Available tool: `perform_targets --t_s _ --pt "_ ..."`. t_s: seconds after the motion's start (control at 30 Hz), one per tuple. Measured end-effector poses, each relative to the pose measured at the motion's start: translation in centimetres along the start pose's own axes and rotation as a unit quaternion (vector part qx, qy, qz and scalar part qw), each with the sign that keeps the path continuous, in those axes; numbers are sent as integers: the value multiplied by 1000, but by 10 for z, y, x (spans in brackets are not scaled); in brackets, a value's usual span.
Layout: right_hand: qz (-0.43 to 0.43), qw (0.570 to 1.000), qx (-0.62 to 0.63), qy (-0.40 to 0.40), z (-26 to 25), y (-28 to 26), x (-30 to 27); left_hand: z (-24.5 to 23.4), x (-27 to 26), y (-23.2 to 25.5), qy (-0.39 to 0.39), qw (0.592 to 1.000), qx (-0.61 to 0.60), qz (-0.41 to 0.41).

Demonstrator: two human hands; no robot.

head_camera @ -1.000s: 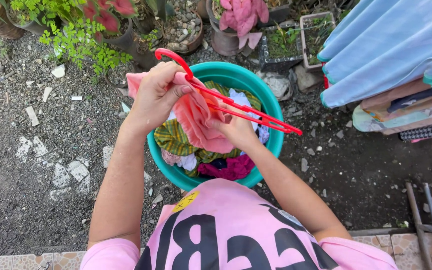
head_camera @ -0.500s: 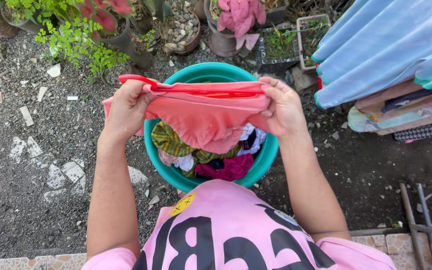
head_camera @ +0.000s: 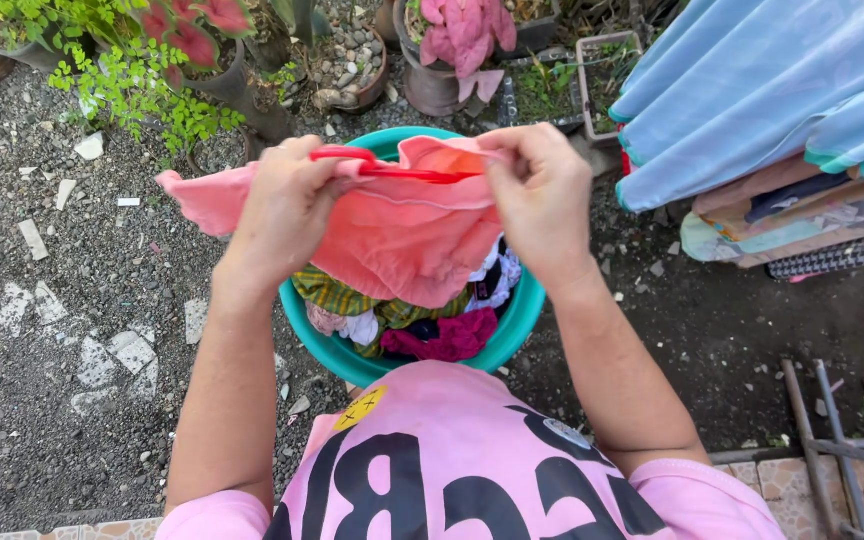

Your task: The recorder takes washed clothes from a basin, places them on hangers, and hangs them on an outdoor drying rack.

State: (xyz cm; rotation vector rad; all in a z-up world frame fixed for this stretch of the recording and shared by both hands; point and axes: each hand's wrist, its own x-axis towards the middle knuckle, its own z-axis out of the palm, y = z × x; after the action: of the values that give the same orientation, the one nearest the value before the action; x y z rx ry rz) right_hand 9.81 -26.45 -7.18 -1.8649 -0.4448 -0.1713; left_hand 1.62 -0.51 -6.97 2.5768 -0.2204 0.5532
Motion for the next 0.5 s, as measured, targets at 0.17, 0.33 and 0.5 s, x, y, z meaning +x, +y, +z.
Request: perform_targets --t_s 0.17,0.33,0.5 --pt "-276 934 -220 -60 2 -22 0 3 16 22 50 992 -108 43" --pt "-286 927 -236 -42 -12 0 5 -6 18 23 84 991 -90 60" --pt "-289 916 -280 -18 -27 -13 3 2 15 -7 164 965 -202 35"
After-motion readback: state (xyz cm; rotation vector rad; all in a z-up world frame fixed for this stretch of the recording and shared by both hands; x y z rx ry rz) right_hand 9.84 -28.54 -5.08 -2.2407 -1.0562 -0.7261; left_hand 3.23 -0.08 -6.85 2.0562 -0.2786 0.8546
